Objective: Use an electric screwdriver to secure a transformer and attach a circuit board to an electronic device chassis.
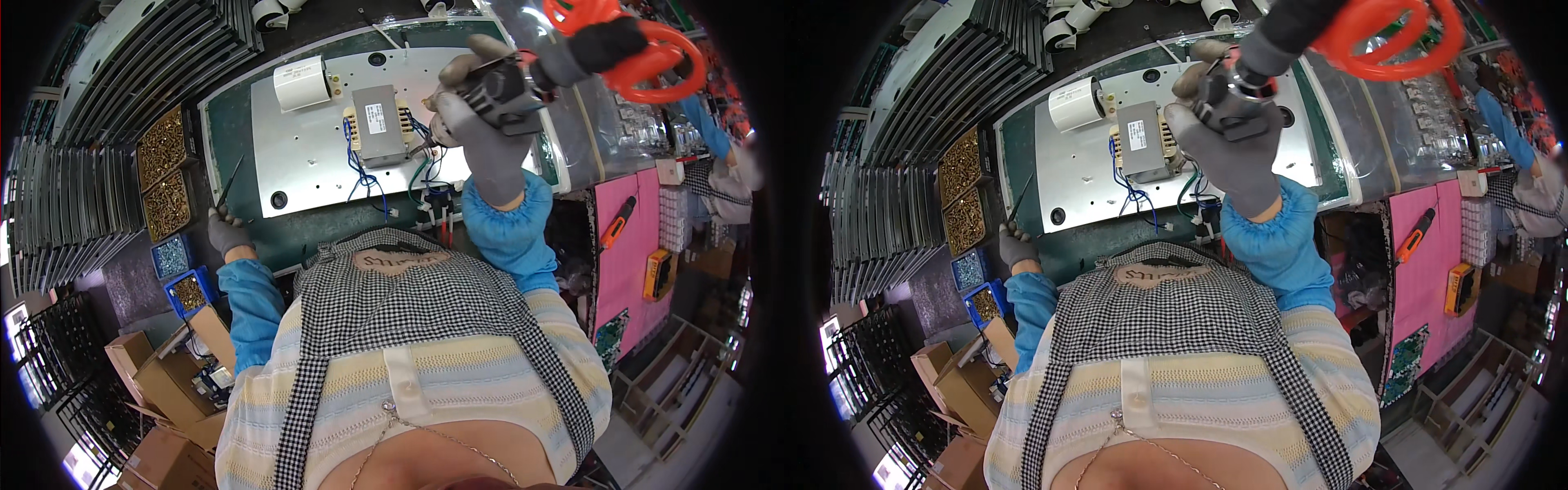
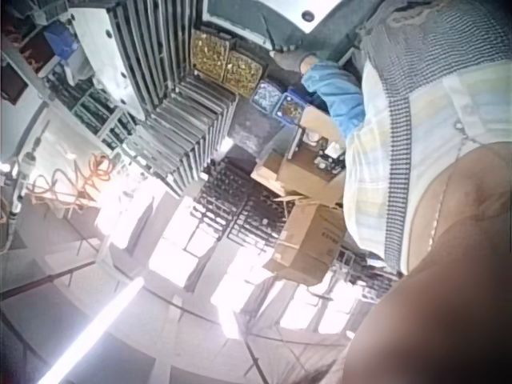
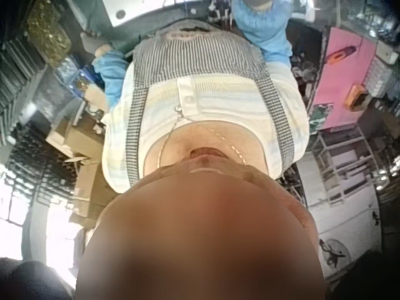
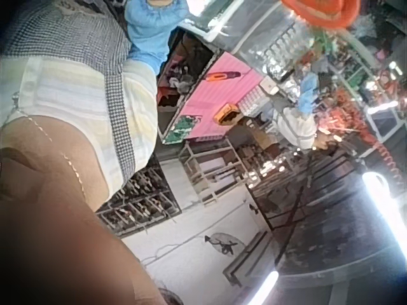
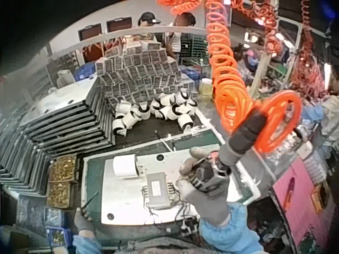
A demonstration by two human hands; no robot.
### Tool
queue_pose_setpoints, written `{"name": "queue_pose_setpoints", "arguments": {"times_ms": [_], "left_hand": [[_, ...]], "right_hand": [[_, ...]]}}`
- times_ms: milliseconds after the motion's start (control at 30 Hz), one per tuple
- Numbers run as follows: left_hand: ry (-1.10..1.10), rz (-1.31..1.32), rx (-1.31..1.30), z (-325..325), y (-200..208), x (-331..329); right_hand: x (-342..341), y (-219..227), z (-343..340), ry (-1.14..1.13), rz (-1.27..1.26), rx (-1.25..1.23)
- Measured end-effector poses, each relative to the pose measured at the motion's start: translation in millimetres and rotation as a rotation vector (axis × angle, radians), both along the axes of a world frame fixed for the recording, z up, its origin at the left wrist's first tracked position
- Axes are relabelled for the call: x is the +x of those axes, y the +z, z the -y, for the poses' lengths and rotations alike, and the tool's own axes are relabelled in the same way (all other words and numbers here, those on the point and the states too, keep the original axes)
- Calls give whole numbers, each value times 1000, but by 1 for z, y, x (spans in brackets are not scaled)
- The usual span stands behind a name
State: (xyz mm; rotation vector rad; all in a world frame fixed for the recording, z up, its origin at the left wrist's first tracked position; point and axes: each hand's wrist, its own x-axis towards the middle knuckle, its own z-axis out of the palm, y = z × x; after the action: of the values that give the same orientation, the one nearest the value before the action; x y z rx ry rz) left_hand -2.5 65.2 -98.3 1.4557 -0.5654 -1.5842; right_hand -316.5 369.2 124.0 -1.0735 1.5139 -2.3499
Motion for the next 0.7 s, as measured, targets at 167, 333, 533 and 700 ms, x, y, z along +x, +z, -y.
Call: {"name": "queue_pose_setpoints", "arguments": {"times_ms": [167, 333, 533, 700], "left_hand": [[-26, 26, 15, -4, -14, 11], [-278, 310, -145, -34, 10, -4], [-486, 589, -345, -50, -7, 0], [-665, 853, -349, -58, -1, 1]], "right_hand": [[7, 4, 6, 26, -22, 92], [14, 3, 16, 89, -71, 113], [7, 2, 32, 43, -18, 280], [11, 5, 32, 85, -94, 280]]}}
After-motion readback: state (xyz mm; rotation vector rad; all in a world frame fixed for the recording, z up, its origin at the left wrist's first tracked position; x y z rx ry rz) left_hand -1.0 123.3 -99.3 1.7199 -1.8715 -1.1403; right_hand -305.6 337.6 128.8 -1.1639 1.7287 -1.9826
